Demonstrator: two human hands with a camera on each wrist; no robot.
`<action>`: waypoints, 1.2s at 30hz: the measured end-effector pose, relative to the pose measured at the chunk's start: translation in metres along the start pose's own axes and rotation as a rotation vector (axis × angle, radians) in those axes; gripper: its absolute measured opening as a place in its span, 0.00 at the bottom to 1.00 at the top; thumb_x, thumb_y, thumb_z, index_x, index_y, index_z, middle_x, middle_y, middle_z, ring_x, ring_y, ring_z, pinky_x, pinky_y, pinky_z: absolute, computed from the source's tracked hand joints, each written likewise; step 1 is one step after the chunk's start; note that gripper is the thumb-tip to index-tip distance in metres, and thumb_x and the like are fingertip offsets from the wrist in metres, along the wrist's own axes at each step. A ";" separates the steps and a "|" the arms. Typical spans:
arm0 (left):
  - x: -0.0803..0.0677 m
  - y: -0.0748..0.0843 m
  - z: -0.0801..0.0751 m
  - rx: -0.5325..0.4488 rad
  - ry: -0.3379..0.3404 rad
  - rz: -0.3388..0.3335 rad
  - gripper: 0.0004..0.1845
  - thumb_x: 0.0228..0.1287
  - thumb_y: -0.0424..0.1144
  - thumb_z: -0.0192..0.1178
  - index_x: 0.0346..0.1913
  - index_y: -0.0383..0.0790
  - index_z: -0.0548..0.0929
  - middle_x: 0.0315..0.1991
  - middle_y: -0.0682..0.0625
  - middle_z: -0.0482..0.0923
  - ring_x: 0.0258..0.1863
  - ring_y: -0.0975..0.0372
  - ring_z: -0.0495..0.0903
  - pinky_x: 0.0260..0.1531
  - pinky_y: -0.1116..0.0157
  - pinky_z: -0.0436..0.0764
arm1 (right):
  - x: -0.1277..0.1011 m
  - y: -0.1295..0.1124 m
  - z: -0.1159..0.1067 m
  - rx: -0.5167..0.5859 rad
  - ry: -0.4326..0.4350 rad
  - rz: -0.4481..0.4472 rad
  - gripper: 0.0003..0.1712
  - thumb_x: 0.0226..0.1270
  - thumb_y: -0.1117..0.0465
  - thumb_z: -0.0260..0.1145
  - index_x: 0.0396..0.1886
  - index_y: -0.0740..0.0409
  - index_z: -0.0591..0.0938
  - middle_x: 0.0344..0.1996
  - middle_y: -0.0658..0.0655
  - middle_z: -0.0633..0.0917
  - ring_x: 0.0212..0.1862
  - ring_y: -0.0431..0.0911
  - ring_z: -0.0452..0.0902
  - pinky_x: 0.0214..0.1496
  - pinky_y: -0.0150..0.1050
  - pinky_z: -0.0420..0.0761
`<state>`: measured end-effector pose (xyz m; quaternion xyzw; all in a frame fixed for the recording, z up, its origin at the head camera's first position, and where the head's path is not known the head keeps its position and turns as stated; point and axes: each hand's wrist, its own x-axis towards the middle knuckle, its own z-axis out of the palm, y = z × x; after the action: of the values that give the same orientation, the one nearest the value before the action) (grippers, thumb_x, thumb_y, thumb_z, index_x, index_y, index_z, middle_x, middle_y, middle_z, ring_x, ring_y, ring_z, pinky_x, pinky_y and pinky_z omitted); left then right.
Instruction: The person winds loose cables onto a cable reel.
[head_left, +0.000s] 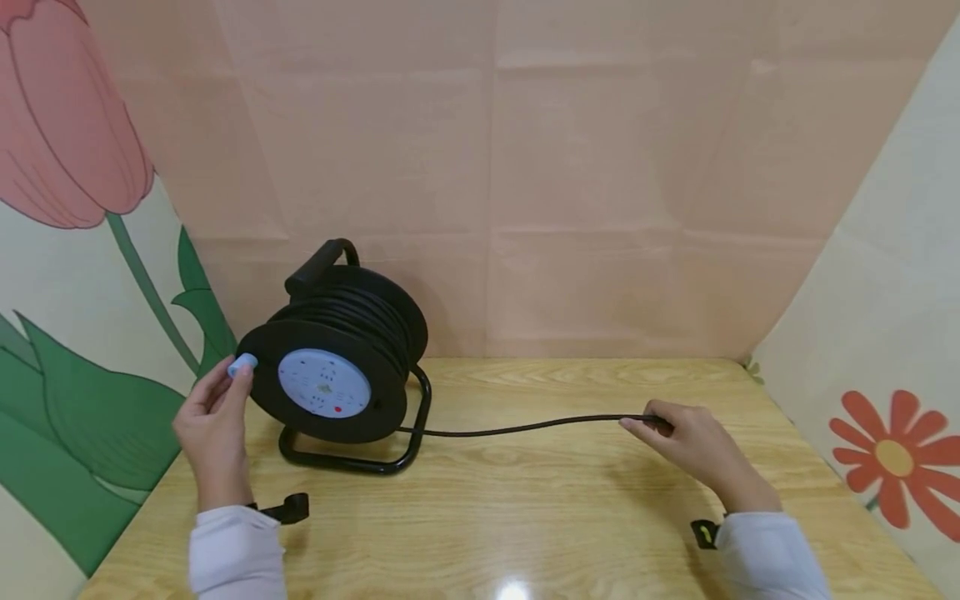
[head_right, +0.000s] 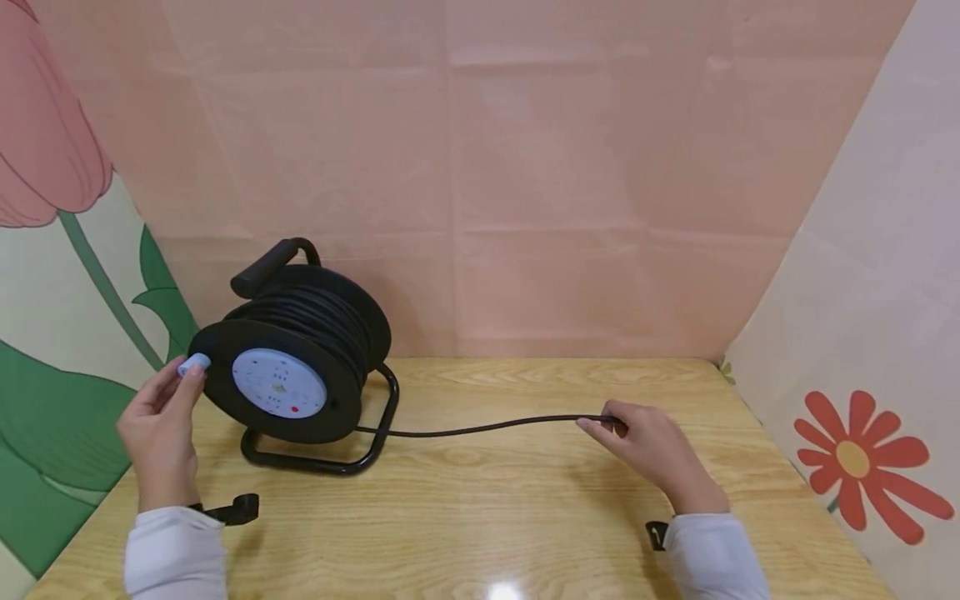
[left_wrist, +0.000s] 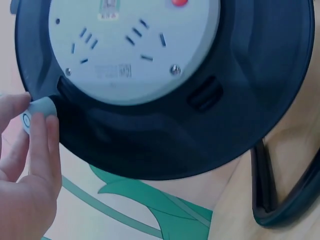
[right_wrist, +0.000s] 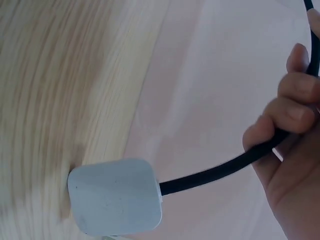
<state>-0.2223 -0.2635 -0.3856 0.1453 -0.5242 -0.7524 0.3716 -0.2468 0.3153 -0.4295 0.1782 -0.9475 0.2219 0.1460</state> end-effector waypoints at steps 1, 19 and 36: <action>-0.001 0.001 0.001 0.001 0.000 0.007 0.22 0.54 0.36 0.77 0.53 0.35 0.87 0.42 0.51 0.84 0.42 0.63 0.83 0.43 0.77 0.80 | 0.000 0.000 0.000 0.010 -0.012 0.002 0.16 0.70 0.43 0.66 0.25 0.42 0.77 0.15 0.42 0.69 0.17 0.36 0.61 0.20 0.33 0.64; -0.008 0.008 0.014 0.021 -0.021 0.049 0.21 0.59 0.37 0.74 0.56 0.39 0.86 0.53 0.48 0.81 0.49 0.61 0.79 0.47 0.77 0.78 | -0.006 0.022 -0.003 -0.029 -0.213 0.191 0.32 0.67 0.30 0.60 0.16 0.48 0.70 0.13 0.45 0.62 0.17 0.39 0.55 0.20 0.35 0.59; -0.015 0.013 0.022 0.042 -0.038 0.041 0.22 0.61 0.37 0.72 0.59 0.42 0.85 0.56 0.49 0.77 0.54 0.59 0.76 0.49 0.76 0.78 | -0.009 0.024 -0.007 0.032 -0.201 0.149 0.25 0.72 0.38 0.61 0.21 0.48 0.77 0.14 0.45 0.67 0.19 0.39 0.60 0.25 0.35 0.65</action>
<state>-0.2203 -0.2406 -0.3676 0.1279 -0.5498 -0.7361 0.3736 -0.2474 0.3415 -0.4354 0.1308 -0.9644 0.2280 0.0304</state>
